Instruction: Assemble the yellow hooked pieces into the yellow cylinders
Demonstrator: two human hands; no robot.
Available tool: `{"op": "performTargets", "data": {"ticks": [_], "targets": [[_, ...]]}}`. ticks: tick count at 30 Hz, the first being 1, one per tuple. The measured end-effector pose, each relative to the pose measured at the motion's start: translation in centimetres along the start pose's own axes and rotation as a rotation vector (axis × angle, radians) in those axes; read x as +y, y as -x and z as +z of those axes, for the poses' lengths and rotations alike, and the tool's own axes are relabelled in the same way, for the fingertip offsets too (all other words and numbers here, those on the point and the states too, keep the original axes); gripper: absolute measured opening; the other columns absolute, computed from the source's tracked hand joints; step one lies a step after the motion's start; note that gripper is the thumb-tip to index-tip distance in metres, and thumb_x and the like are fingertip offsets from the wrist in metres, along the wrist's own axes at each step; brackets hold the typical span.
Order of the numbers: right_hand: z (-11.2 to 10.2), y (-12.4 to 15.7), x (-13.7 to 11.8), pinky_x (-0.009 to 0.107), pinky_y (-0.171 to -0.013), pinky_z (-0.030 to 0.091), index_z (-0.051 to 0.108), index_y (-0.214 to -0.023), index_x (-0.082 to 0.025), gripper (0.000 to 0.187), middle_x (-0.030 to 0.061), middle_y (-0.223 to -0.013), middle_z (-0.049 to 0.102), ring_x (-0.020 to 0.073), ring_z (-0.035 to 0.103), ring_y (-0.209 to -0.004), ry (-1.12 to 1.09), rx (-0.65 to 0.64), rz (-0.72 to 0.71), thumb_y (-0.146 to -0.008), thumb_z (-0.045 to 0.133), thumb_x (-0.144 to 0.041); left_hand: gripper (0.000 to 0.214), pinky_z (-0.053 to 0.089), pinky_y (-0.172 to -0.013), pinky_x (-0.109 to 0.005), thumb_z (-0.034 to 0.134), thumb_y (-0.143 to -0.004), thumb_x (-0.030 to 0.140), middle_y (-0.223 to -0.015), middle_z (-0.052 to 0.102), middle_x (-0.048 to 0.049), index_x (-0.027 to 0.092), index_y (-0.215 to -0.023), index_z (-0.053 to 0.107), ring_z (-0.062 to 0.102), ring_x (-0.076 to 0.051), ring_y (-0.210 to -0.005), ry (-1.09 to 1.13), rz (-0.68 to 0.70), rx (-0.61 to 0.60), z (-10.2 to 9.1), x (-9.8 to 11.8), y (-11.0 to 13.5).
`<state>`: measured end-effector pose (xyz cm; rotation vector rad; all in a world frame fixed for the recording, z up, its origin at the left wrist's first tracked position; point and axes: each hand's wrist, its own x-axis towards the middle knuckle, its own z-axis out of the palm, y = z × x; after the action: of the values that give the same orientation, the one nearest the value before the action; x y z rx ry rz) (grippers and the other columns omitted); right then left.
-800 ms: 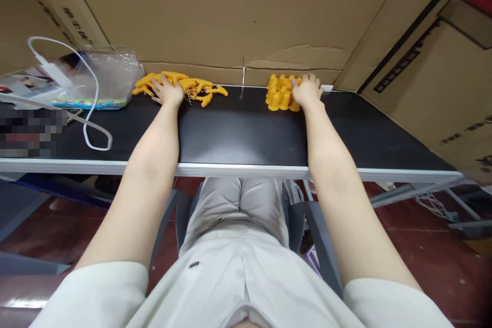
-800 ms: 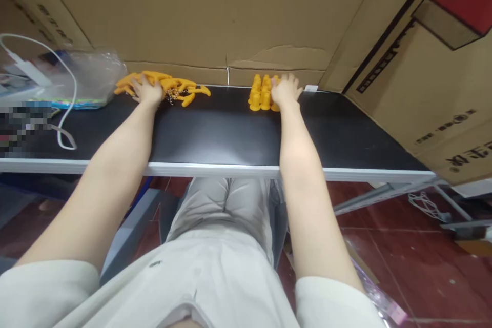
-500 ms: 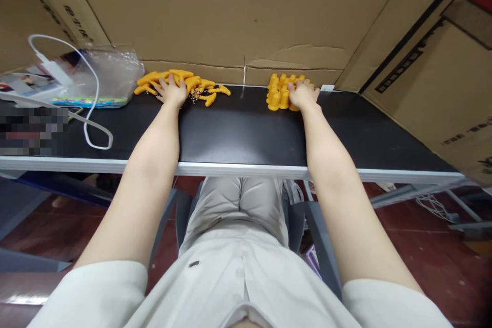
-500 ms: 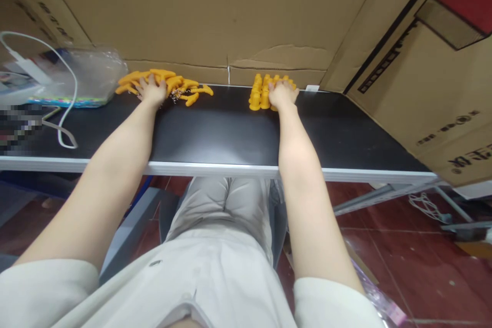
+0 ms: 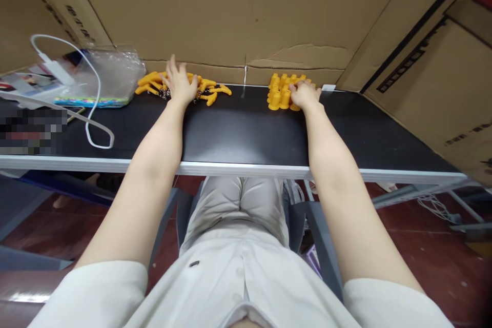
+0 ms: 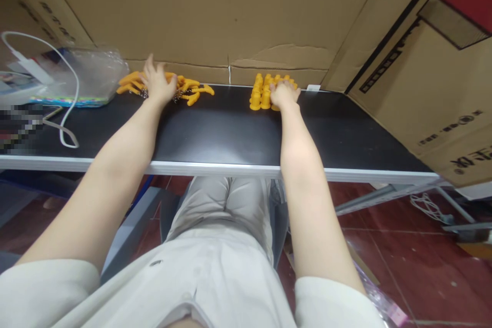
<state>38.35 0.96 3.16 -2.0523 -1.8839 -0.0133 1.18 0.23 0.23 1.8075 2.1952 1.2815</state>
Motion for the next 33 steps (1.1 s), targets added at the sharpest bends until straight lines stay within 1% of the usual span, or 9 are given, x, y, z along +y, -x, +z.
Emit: {"op": "performTargets", "data": {"ticks": [4, 8, 11, 13, 16, 21, 25, 28, 33], "targets": [[-0.1, 0.0, 0.0, 0.065, -0.135, 0.032, 0.061, -0.162, -0.012, 0.054, 0.0238, -0.175, 0.050, 0.0394, 0.047, -0.165, 0.006, -0.005, -0.009, -0.118, 0.039, -0.033, 0.058, 0.002, -0.142, -0.073, 0.079, -0.091, 0.039, -0.183, 0.037, -0.0100, 0.031, -0.148, 0.070, 0.009, -0.041, -0.177, -0.040, 0.159, -0.130, 0.6, 1.6, 0.4], [0.0, -0.2, 0.1, 0.063, -0.135, 0.032, 0.060, -0.163, -0.012, 0.053, 0.0239, -0.176, 0.049, 0.0393, 0.046, -0.165, 0.010, -0.006, -0.006, -0.118, 0.039, -0.033, 0.049, -0.002, -0.141, -0.073, 0.068, -0.096, 0.029, -0.172, 0.054, -0.0157, 0.023, -0.145, 0.074, 0.030, -0.042, -0.172, -0.122, 0.298, -0.260, 2.2, 2.3, 0.8], [0.0, -0.2, 0.1, 0.063, -0.134, 0.031, 0.060, -0.163, -0.014, 0.053, 0.0233, -0.176, 0.049, 0.0395, 0.046, -0.165, 0.014, -0.012, -0.005, -0.119, 0.039, -0.034, 0.051, -0.001, -0.140, -0.075, 0.059, -0.102, 0.026, -0.159, 0.067, -0.0177, 0.019, -0.150, 0.074, 0.049, -0.044, -0.161, -0.212, 0.316, -0.363, 3.1, 2.5, 0.9], [0.0, -0.2, 0.1, 0.063, -0.135, 0.031, 0.059, -0.163, -0.010, 0.055, 0.0248, -0.177, 0.048, 0.0401, 0.045, -0.165, 0.023, -0.018, 0.000, -0.119, 0.036, -0.034, 0.051, 0.000, -0.138, -0.078, 0.056, -0.104, 0.028, -0.159, 0.067, -0.0165, 0.021, -0.151, 0.075, 0.052, -0.045, -0.158, -0.275, 0.318, -0.424, 3.4, 2.6, 0.9], [0.0, -0.2, 0.0, 0.062, -0.135, 0.031, 0.057, -0.164, -0.005, 0.058, 0.0270, -0.177, 0.046, 0.0414, 0.043, -0.166, 0.034, -0.023, 0.004, -0.119, 0.034, -0.033, 0.048, 0.005, -0.137, -0.081, 0.051, -0.107, 0.027, -0.162, 0.065, -0.0161, 0.022, -0.144, 0.080, 0.052, -0.047, -0.158, -0.337, 0.324, -0.468, 3.5, 2.6, 0.8], [0.3, -0.6, 0.3, 0.064, -0.134, 0.032, 0.060, -0.161, -0.006, 0.056, 0.0270, -0.175, 0.048, 0.0423, 0.046, -0.165, 0.029, -0.009, -0.009, -0.118, 0.036, -0.033, 0.043, 0.012, -0.136, -0.082, 0.049, -0.104, 0.017, -0.152, 0.069, -0.0192, 0.019, -0.131, 0.082, 0.059, -0.045, -0.151, -0.344, 0.307, -0.417, 3.5, 2.9, 1.0], [0.8, -1.2, 0.7, 0.068, -0.133, 0.032, 0.062, -0.158, -0.010, 0.053, 0.0268, -0.174, 0.051, 0.0428, 0.048, -0.163, 0.004, 0.013, -0.022, -0.118, 0.038, -0.033, 0.035, 0.025, -0.134, -0.078, 0.052, -0.099, 0.008, -0.143, 0.071, -0.0229, 0.015, -0.123, 0.077, 0.063, -0.043, -0.143, -0.329, 0.346, -0.356, 3.8, 2.9, 1.0], [1.1, -1.6, 0.9, 0.071, -0.132, 0.031, 0.064, -0.156, -0.011, 0.051, 0.0267, -0.173, 0.052, 0.0433, 0.049, -0.162, -0.010, 0.024, -0.027, -0.118, 0.039, -0.033, 0.033, 0.033, -0.133, -0.071, 0.053, -0.097, 0.005, -0.139, 0.072, -0.0217, 0.016, -0.123, 0.072, 0.064, -0.042, -0.142, -0.272, 0.354, -0.295, 4.1, 2.4, 0.5], [1.4, -2.0, 1.2, 0.072, -0.130, 0.034, 0.063, -0.155, -0.009, 0.051, 0.0286, -0.171, 0.053, 0.0438, 0.051, -0.160, -0.022, 0.055, -0.029, -0.117, 0.037, -0.033, 0.028, 0.034, -0.134, -0.061, 0.063, -0.098, 0.009, -0.141, 0.072, -0.0146, 0.022, -0.123, 0.063, 0.064, -0.036, -0.140, -0.082, 0.333, -0.165, 4.3, 1.4, -0.4]]}}
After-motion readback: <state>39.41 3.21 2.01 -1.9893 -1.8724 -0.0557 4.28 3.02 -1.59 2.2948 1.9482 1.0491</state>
